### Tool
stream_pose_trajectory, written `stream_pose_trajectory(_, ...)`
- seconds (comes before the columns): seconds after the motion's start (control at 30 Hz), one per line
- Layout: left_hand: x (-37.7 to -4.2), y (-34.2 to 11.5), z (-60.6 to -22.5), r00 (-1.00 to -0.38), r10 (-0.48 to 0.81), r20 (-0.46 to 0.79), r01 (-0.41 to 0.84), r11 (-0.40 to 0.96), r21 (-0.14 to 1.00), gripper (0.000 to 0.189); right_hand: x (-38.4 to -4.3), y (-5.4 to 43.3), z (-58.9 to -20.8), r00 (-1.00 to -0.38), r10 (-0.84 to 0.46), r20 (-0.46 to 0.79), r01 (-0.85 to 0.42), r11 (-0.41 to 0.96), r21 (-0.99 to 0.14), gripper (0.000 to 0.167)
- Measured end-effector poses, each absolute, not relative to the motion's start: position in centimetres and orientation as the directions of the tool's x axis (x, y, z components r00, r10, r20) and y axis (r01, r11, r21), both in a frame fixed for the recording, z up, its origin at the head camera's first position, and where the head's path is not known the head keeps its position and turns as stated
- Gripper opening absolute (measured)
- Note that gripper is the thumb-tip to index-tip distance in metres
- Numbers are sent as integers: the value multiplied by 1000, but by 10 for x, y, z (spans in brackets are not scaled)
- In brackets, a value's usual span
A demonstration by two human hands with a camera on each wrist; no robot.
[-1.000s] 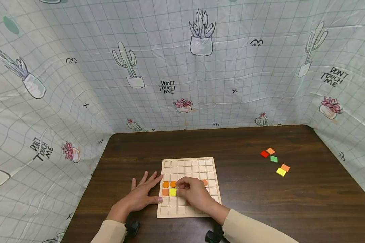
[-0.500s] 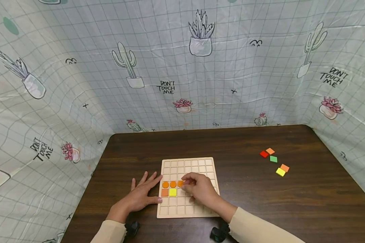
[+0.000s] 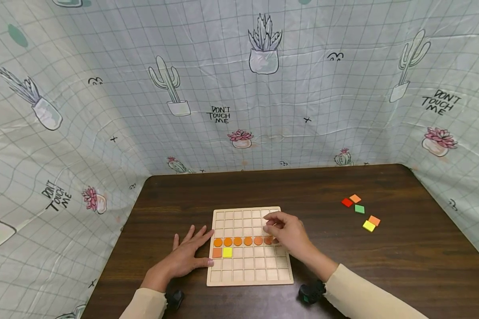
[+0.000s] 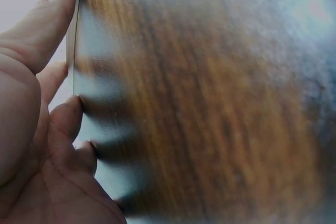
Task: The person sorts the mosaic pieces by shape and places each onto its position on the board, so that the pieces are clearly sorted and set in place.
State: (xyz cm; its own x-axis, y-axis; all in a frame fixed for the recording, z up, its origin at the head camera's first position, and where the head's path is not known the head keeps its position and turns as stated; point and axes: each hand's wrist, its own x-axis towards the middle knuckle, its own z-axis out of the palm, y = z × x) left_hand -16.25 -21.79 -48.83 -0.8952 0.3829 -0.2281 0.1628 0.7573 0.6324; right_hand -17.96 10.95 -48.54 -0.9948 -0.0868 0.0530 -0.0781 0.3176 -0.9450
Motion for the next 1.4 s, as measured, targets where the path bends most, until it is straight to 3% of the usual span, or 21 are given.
stream_pose_trajectory(1.07, -163, -217, -491, -898, 372, -233, 161, 772, 615, 88, -172, 272, -477, -986, 88, 145, -70, 564, -823, 43)
stream_pose_trajectory(1.4, -162, -216, -489, -903, 367, -225, 158, 769, 619, 89, -163, 317, -483, -965, 154, 212, -34, 730, -683, 42)
